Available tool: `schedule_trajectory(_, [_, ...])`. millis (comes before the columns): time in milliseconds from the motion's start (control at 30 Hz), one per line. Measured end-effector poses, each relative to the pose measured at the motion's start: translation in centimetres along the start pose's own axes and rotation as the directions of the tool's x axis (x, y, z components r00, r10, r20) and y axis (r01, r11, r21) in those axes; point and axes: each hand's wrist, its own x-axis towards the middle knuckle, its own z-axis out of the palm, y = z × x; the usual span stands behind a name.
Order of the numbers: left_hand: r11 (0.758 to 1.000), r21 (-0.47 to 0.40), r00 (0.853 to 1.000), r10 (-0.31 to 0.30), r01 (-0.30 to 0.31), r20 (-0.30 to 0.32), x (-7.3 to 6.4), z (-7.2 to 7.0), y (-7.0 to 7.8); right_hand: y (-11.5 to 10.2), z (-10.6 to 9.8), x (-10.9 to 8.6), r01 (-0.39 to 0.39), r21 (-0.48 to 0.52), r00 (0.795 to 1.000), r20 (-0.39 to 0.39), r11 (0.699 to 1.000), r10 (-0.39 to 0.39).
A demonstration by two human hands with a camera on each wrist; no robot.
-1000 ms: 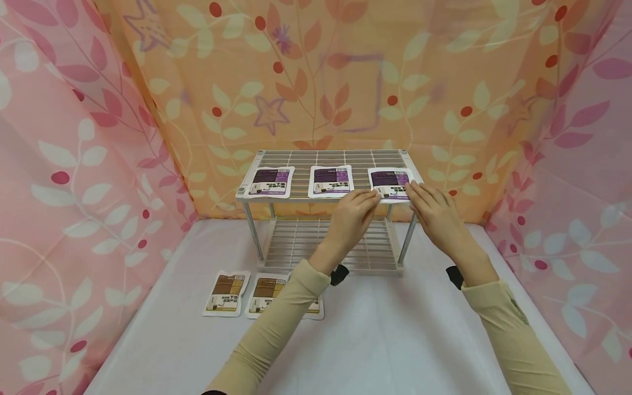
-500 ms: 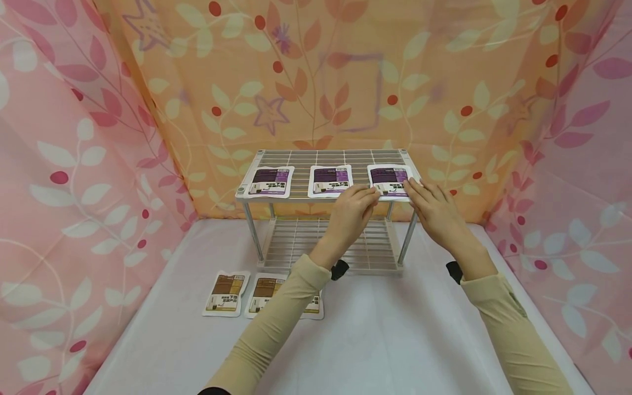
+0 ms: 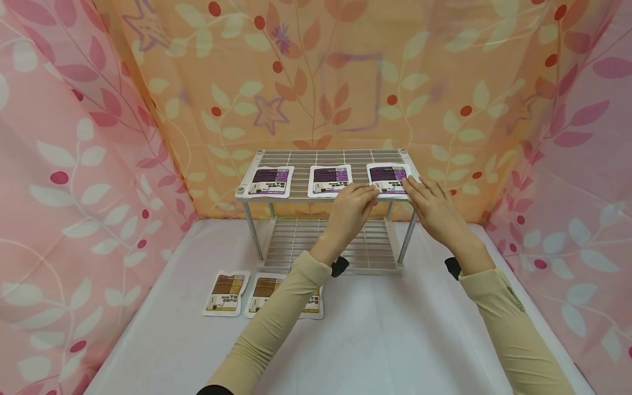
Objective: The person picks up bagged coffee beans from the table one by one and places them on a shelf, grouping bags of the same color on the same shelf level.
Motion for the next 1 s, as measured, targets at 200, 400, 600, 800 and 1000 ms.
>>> schedule_trajectory(200, [1.0, 0.004, 1.0, 0.003, -0.003, -0.009, 0.09, -0.11, -0.01, 0.14, 0.08, 0.13, 0.006, -0.003, 1.0, -0.003, 1.0, -0.007])
schedule_trajectory(400, [1.0, -0.002, 1.0, -0.003, 0.003, -0.003, 0.14, -0.03, -0.02, 0.44, 0.17, 0.16, 0.001, 0.019, 1.0, 0.018, 1.0, -0.002])
schedule_trajectory(600, [1.0, -0.009, 1.0, 0.004, -0.004, -0.011, 0.12, 0.01, -0.04, 0.36, -0.09, 0.45, 0.008, 0.034, 1.0, 0.024, 0.999, -0.009])
schedule_trajectory(800, [1.0, -0.014, 1.0, 0.01, -0.01, -0.017, 0.11, -0.03, 0.0, 0.45, -0.15, 0.39, -0.02, 0.053, 0.998, 0.055, 0.998, 0.017])
schedule_trajectory(1000, [1.0, -0.021, 1.0, 0.007, -0.007, 0.008, -0.11, -0.44, 0.13, 0.33, 0.14, 0.04, -0.04, 0.062, 0.998, 0.046, 0.997, 0.037])
